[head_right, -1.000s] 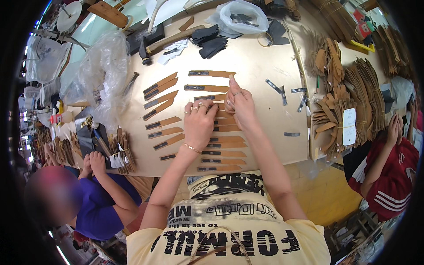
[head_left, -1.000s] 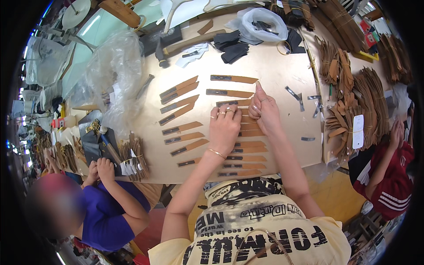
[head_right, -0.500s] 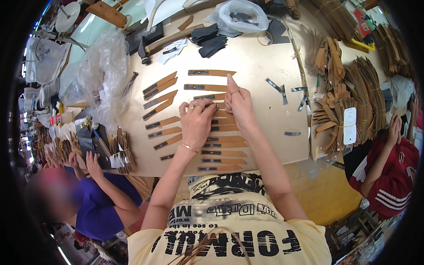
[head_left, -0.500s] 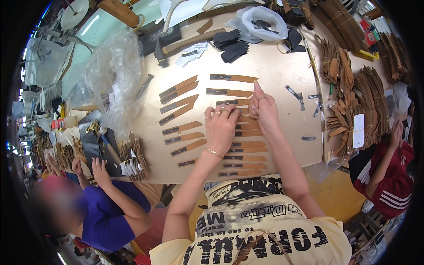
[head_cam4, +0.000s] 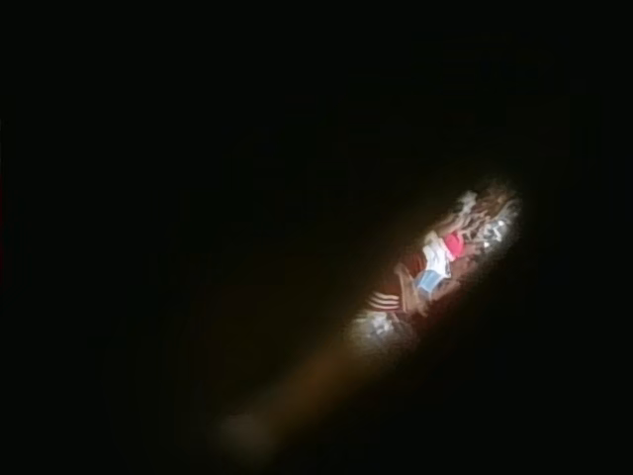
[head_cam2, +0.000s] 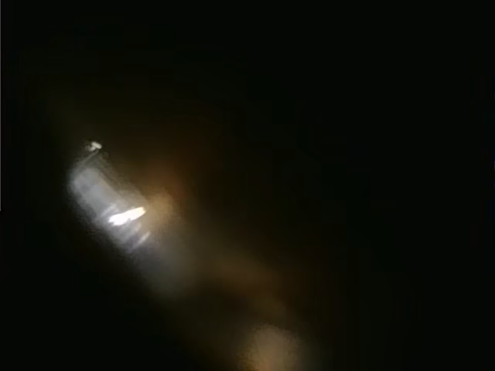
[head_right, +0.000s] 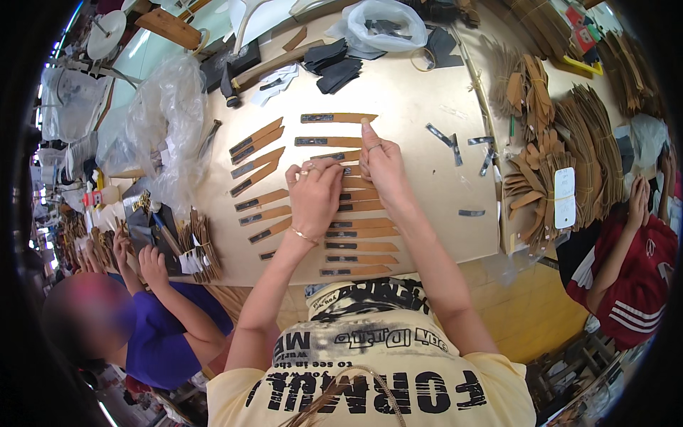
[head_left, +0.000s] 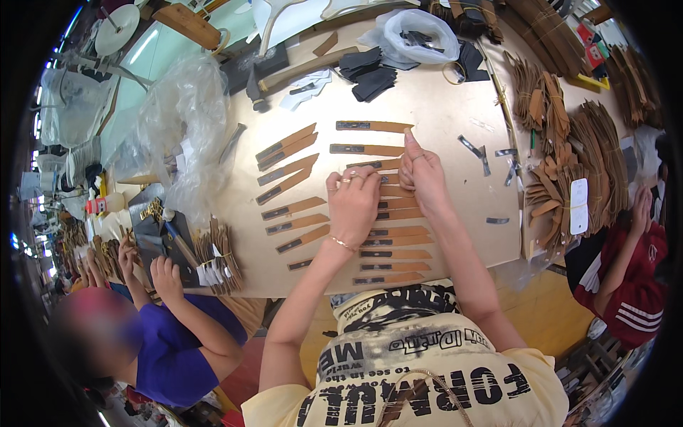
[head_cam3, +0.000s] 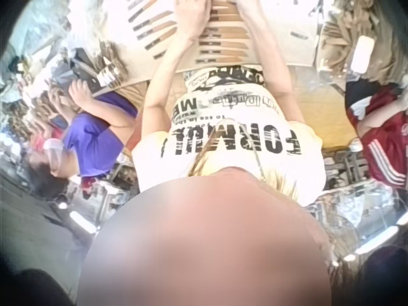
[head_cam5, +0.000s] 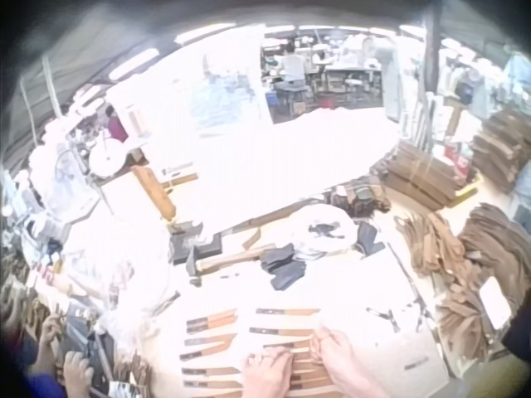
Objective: The person arranges and aligns small leather pieces on a worktable, repeatedly picking up, positioning, and adjusting them. They handle both light and dark leather strips, organizing them into neat rows while occasionally shifting other items on the table.
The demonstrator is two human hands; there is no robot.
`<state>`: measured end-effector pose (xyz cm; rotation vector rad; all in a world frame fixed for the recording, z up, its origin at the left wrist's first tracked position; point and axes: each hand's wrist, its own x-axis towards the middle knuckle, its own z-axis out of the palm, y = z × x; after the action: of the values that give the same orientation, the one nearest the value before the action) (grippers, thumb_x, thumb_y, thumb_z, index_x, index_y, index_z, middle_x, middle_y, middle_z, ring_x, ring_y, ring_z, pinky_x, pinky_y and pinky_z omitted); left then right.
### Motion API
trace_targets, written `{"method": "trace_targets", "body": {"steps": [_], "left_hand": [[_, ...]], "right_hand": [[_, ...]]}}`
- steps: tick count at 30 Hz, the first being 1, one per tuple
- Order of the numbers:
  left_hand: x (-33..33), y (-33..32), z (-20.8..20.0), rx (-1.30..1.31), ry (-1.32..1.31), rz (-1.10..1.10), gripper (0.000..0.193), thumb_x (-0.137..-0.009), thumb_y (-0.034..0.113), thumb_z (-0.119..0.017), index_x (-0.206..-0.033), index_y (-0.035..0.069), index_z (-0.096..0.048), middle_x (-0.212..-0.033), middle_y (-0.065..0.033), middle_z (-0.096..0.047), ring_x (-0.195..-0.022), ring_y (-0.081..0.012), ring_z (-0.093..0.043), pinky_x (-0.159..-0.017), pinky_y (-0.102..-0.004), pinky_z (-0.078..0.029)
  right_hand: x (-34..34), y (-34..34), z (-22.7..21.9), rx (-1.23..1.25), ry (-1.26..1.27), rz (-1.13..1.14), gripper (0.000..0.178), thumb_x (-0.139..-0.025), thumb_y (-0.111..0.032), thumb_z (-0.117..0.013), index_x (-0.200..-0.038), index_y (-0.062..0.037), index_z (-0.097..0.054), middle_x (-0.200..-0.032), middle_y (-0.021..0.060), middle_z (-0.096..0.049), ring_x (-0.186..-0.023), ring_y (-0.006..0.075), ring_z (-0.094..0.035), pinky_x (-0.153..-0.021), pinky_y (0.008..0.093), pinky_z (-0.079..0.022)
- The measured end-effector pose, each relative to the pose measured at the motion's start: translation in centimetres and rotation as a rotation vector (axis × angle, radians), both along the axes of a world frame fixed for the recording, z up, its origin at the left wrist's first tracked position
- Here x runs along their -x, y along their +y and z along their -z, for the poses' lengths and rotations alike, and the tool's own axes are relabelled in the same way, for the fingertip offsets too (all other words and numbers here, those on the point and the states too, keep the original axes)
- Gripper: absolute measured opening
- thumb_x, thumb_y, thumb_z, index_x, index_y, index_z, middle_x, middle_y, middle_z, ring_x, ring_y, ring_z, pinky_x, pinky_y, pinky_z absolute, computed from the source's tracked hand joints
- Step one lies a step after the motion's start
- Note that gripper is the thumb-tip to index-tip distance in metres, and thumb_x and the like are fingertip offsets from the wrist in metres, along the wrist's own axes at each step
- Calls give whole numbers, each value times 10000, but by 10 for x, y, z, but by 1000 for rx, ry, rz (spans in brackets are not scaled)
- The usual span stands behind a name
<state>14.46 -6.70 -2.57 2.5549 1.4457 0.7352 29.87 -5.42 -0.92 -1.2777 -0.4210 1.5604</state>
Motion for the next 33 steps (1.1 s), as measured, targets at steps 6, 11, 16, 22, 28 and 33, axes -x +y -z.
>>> {"method": "trace_targets", "body": {"steps": [6, 11, 16, 22, 28, 33], "left_hand": [[4, -6, -2, -21, -45, 6, 128, -840, 103, -706, -967, 112, -702, -1008, 23, -662, -971, -165, -605, -918, -382, -340], [-1, 0, -1, -84, 145, 109, 142, -841, 99, -650, -971, 111, -706, -1033, 26, -645, -999, -162, -596, -917, -373, -345], [1, 2, -4, -100, 203, 140, 160, -832, 105, -630, -974, 96, -702, -1043, 20, -633, -1019, -158, -589, -926, -369, -352], [-2, 1, 1, -177, 250, 156, 153, -820, 97, -660, -969, 92, -694, -1036, 13, -641, -1012, -161, -590, -916, -369, -355], [-2, -3, 3, -30, -15, -13, 127, -823, 84, -693, -948, 99, -684, -1032, -1, -655, -1021, -182, -586, -915, -387, -330], [9, -7, -1, 52, -46, -215, 84, -858, 85, -667, -940, 99, -682, -1024, -10, -664, -1019, -203, -587, -924, -396, -319]], "right_hand": [[2, -1, -2, 4, -53, -7, 563, -1047, -437, -464, -578, -159, -324, -499, -61, -267, -426, 66, -219, -418, 242, -192], [3, 0, -2, 16, -65, -1, 561, -1047, -433, -469, -578, -159, -327, -502, -63, -269, -430, 64, -216, -417, 244, -190], [4, 0, -2, 21, -62, 1, 559, -1045, -434, -473, -578, -158, -337, -506, -65, -275, -428, 62, -221, -415, 243, -191], [4, 0, -2, 12, -77, 1, 559, -1044, -435, -476, -578, -157, -339, -505, -63, -289, -423, 62, -227, -411, 242, -188], [4, 1, -1, 25, -59, 6, 554, -1041, -440, -480, -586, -155, -344, -502, -67, -281, -416, 61, -219, -410, 240, -187], [4, 0, 0, 26, -75, -9, 553, -1041, -449, -474, -592, -158, -336, -503, -71, -265, -415, 60, -208, -411, 240, -191]]}}
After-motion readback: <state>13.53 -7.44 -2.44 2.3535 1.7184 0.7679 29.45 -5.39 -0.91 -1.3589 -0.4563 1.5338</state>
